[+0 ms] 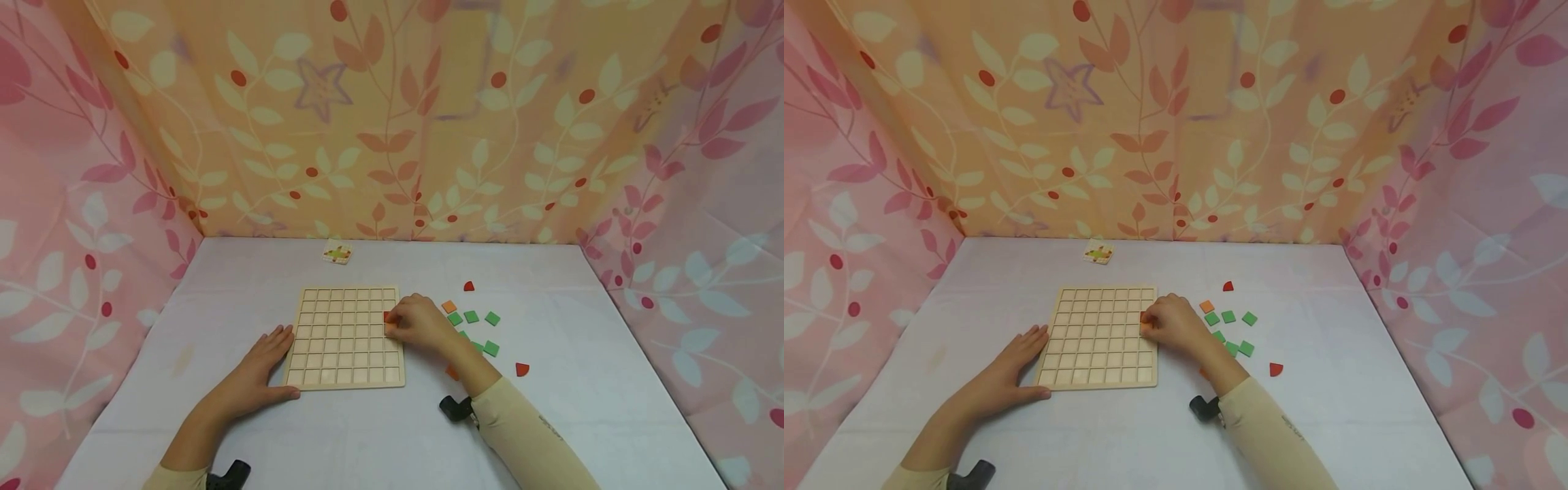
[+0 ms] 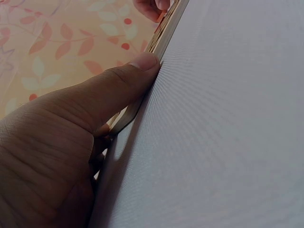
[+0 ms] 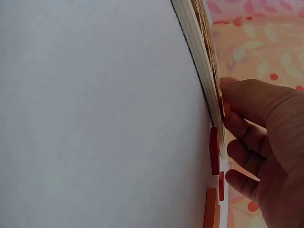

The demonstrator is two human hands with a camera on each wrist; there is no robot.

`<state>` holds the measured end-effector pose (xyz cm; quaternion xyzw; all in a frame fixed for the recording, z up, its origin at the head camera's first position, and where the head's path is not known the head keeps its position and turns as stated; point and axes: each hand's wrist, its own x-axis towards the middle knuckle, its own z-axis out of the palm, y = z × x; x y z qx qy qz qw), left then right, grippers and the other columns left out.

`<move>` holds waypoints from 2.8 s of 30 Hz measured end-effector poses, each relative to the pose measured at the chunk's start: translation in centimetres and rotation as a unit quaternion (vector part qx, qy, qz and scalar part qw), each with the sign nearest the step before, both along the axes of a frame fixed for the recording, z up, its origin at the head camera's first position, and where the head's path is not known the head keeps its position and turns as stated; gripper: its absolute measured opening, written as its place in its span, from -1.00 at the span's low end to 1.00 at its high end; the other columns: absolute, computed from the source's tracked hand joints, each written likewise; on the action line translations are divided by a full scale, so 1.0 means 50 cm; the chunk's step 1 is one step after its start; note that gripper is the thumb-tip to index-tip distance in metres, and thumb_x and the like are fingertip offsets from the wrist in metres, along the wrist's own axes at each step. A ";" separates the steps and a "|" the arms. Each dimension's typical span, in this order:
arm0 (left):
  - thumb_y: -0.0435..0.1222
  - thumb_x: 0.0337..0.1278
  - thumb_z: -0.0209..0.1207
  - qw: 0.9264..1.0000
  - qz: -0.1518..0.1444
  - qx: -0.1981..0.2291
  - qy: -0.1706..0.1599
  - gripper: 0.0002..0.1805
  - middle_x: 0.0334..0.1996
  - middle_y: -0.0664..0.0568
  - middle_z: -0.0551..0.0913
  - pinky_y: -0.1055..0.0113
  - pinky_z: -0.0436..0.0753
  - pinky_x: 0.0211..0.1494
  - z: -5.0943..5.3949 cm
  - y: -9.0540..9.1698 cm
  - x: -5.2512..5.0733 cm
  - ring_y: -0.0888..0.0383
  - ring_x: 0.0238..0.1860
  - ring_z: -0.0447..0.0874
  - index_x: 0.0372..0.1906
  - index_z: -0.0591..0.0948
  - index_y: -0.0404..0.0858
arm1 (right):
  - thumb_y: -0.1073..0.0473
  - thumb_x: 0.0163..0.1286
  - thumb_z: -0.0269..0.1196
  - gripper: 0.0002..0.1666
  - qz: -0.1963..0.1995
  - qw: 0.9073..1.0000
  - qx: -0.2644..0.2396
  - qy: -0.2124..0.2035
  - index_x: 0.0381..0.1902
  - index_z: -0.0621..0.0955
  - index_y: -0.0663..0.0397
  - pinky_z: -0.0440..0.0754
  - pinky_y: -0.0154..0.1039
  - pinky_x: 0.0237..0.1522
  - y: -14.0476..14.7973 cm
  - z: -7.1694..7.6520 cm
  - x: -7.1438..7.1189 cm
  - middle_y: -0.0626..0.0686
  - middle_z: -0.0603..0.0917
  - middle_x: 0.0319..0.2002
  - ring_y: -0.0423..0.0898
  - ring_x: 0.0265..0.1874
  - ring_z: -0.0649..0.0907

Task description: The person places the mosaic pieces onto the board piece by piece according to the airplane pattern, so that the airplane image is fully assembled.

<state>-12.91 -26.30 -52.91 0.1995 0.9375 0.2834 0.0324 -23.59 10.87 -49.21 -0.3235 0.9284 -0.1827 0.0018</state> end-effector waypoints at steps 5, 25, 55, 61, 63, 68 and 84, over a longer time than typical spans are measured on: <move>0.29 -0.15 0.46 1.000 -0.002 0.001 0.002 0.30 0.63 -0.15 0.08 0.41 -0.36 0.65 0.001 0.000 0.000 -0.19 0.65 -0.09 0.59 0.18 -0.35 | -0.05 0.26 0.47 -0.78 -0.002 1.000 0.007 0.002 -0.17 0.80 -0.16 0.54 -0.16 0.07 -0.003 -0.005 -0.001 -0.20 0.73 -0.23 -0.16 -0.12 0.58; 0.27 -0.15 0.48 1.000 -0.005 0.002 0.002 0.30 0.63 -0.15 0.08 0.36 -0.33 0.67 0.001 -0.001 0.000 -0.18 0.65 -0.09 0.58 0.19 -0.37 | -0.10 0.27 0.47 -0.76 -0.007 1.000 0.016 0.020 -0.15 0.81 -0.21 0.50 -0.18 -0.05 -0.007 -0.004 0.010 -0.23 0.68 -0.24 -0.19 -0.19 0.52; 0.25 -0.18 0.50 1.000 0.001 -0.003 -0.007 0.31 0.63 -0.19 0.09 0.31 -0.32 0.68 0.002 0.001 0.001 -0.20 0.65 -0.08 0.58 0.19 -0.37 | -0.06 0.25 0.49 -0.73 0.011 1.000 0.003 0.016 -0.11 0.82 -0.20 0.51 -0.17 -0.07 -0.002 0.013 0.013 -0.19 0.70 -0.21 -0.17 -0.20 0.55; 0.27 -0.17 0.49 1.000 0.002 -0.005 -0.009 0.31 0.63 -0.18 0.08 0.37 -0.35 0.67 0.001 0.001 0.000 -0.19 0.65 -0.09 0.59 0.18 -0.35 | 0.06 0.28 0.47 -0.75 0.045 0.998 -0.045 0.001 -0.07 0.82 -0.12 0.53 -0.07 0.08 0.016 0.050 0.018 -0.12 0.74 -0.14 -0.10 -0.07 0.59; 0.26 -0.17 0.50 1.000 0.001 -0.005 -0.008 0.31 0.63 -0.18 0.08 0.40 -0.36 0.65 0.002 0.001 0.000 -0.19 0.65 -0.09 0.59 0.18 -0.35 | 0.09 0.28 0.47 -0.75 0.051 0.997 -0.051 -0.002 -0.07 0.81 -0.11 0.53 -0.06 0.11 0.024 0.064 0.022 -0.13 0.73 -0.12 -0.10 -0.04 0.59; 0.26 -0.17 0.49 1.000 -0.002 -0.004 -0.002 0.30 0.63 -0.17 0.09 0.44 -0.37 0.64 0.004 0.001 -0.001 -0.19 0.65 -0.09 0.59 0.19 -0.37 | 0.12 0.29 0.47 -0.73 0.053 0.998 -0.035 0.002 -0.05 0.80 -0.07 0.56 -0.04 0.19 0.045 0.100 0.033 -0.13 0.73 -0.09 -0.08 0.04 0.60; 0.27 -0.16 0.49 1.000 0.003 -0.001 -0.013 0.30 0.64 -0.15 0.07 0.36 -0.34 0.67 0.002 0.003 0.000 -0.18 0.65 -0.10 0.59 0.18 -0.34 | 0.14 0.28 0.46 -0.76 0.026 0.999 -0.043 -0.004 -0.08 0.80 -0.17 0.53 -0.02 0.25 0.134 0.126 0.074 -0.20 0.71 -0.05 -0.11 0.10 0.57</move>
